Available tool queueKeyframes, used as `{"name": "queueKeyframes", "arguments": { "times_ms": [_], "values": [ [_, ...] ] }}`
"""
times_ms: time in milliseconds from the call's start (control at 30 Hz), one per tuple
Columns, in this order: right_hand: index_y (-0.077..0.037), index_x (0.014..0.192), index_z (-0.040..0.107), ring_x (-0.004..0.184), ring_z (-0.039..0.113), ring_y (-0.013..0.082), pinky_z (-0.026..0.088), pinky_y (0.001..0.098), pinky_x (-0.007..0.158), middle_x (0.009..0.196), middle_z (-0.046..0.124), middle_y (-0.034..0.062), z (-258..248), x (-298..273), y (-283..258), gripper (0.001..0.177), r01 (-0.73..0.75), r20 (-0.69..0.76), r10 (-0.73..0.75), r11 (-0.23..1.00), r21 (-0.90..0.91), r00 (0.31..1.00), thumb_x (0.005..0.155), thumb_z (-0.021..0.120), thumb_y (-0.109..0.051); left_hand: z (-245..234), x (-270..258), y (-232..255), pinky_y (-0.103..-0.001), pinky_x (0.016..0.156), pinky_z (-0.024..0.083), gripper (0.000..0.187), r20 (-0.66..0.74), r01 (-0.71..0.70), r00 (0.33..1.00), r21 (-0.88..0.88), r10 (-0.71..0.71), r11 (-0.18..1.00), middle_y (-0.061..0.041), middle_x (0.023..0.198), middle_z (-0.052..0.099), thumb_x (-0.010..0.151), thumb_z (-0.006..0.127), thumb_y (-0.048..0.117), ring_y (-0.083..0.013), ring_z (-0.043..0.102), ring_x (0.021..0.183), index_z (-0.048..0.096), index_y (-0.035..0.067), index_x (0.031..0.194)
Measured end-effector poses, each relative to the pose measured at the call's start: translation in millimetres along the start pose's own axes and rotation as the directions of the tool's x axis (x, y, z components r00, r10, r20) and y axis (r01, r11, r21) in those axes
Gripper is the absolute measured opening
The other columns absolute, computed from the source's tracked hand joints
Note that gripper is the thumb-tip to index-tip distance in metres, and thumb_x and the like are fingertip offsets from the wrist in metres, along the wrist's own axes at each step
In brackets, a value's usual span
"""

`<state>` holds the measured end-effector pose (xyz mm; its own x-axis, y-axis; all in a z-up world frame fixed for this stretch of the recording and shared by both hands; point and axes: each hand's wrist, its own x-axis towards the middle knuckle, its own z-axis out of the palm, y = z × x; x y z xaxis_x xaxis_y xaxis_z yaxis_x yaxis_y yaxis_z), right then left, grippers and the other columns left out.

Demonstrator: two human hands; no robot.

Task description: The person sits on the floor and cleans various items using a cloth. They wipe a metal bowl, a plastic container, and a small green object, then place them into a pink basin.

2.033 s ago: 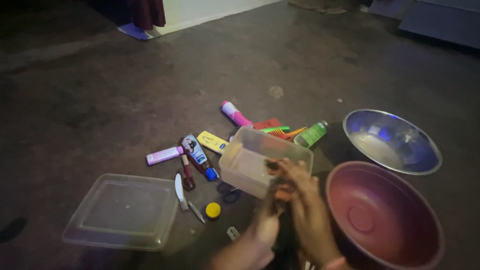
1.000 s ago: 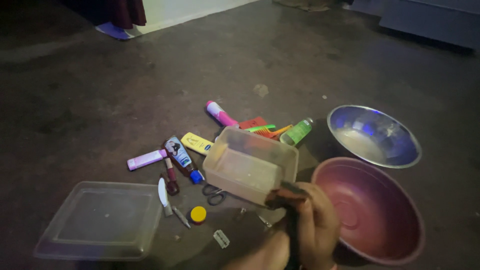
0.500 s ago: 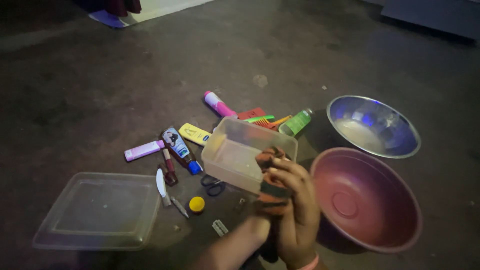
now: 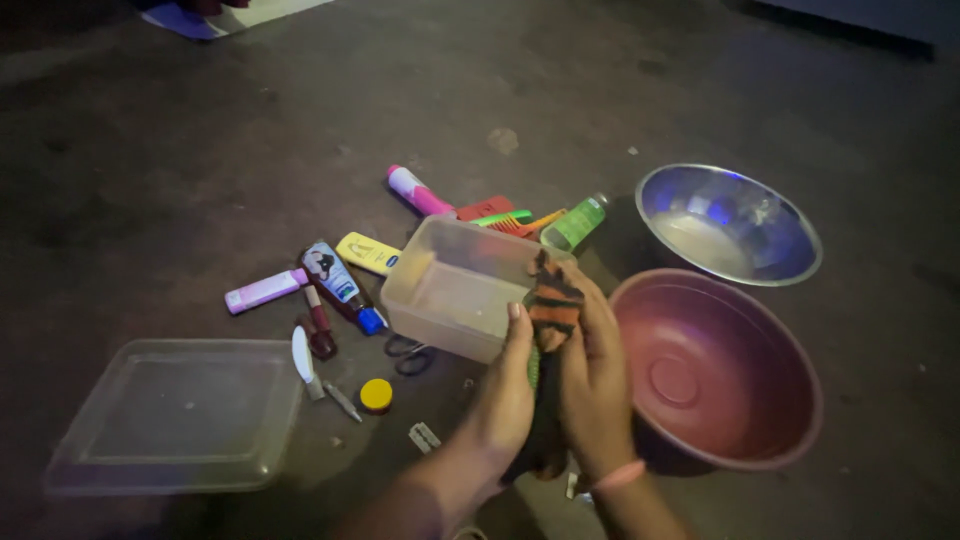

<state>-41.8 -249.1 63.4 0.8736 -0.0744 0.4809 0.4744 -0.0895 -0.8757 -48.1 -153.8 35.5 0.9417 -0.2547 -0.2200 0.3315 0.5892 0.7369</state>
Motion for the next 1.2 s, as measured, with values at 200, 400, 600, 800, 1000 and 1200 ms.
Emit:
{"name": "queueKeyframes", "arguments": {
  "times_ms": [200,400,600,800,1000,1200],
  "values": [
    [-0.001,0.140,0.061,0.142,0.059,0.0306,0.042,0.0379,0.121,0.148,0.062,0.0171,21.4,-21.4,-43.1,0.039,0.356,0.184,-0.323,0.915,-0.190,0.928,0.101,0.055,0.001,-57.1,65.7,-17.6,-0.033,0.105,0.047,0.058,0.200,-0.271,0.922,-0.274,0.331,0.923,-0.004,0.130,0.061,0.103,0.038,0.050,-0.0156,0.058,0.120,0.053,0.010,0.142],
    [0.001,0.140,0.057,0.139,0.060,0.0298,0.045,0.0375,0.118,0.146,0.061,0.0160,16.6,10.9,-19.4,0.046,0.440,0.225,-0.390,0.860,-0.257,0.893,0.094,0.058,0.004,-31.3,48.9,13.1,-0.033,0.102,0.047,0.061,-0.005,-0.344,0.934,-0.279,0.357,0.897,-0.005,0.126,0.063,0.104,0.037,0.053,-0.0166,0.060,0.117,0.056,0.007,0.138],
    [-0.002,0.144,0.055,0.133,0.059,0.0235,0.046,0.0361,0.111,0.148,0.060,0.0124,3.0,19.1,6.2,0.046,0.017,0.050,-0.016,0.999,-0.032,0.999,0.099,0.051,0.005,8.1,33.7,19.2,-0.027,0.107,0.045,0.064,-0.028,-0.402,0.915,-0.102,0.402,0.910,-0.004,0.135,0.063,0.104,0.034,0.056,-0.0125,0.059,0.124,0.057,0.007,0.139],
    [0.000,0.144,0.058,0.147,0.056,0.0273,0.041,0.0377,0.125,0.153,0.059,0.0156,16.2,-2.9,-19.8,0.041,0.280,0.292,-0.250,0.958,-0.062,0.923,0.104,0.054,0.005,-28.0,48.9,11.5,-0.036,0.097,0.050,0.062,-0.060,-0.268,0.963,-0.175,0.262,0.947,-0.011,0.127,0.060,0.105,0.039,0.053,-0.0206,0.061,0.115,0.054,0.005,0.140],
    [0.004,0.135,0.062,0.146,0.047,0.0318,0.034,0.0433,0.123,0.146,0.060,0.0216,-6.0,29.9,-2.2,0.041,0.376,0.263,-0.308,0.888,-0.267,0.914,0.098,0.045,0.009,2.6,32.0,2.1,-0.029,0.101,0.048,0.074,0.023,-0.148,0.988,-0.123,0.152,0.981,-0.005,0.134,0.062,0.098,0.035,0.064,-0.0141,0.060,0.121,0.053,0.009,0.144],
    [0.000,0.134,0.062,0.117,0.065,0.0149,0.051,0.0276,0.102,0.128,0.070,0.0081,-40.1,27.1,49.9,0.031,0.024,0.007,-0.024,0.994,-0.108,1.000,0.108,0.048,-0.009,24.1,20.0,20.1,-0.029,0.098,0.048,0.055,0.110,-0.340,0.940,0.222,0.323,0.914,-0.006,0.126,0.066,0.098,0.060,0.043,-0.0123,0.060,0.115,0.060,0.004,0.137]
  ]
}}
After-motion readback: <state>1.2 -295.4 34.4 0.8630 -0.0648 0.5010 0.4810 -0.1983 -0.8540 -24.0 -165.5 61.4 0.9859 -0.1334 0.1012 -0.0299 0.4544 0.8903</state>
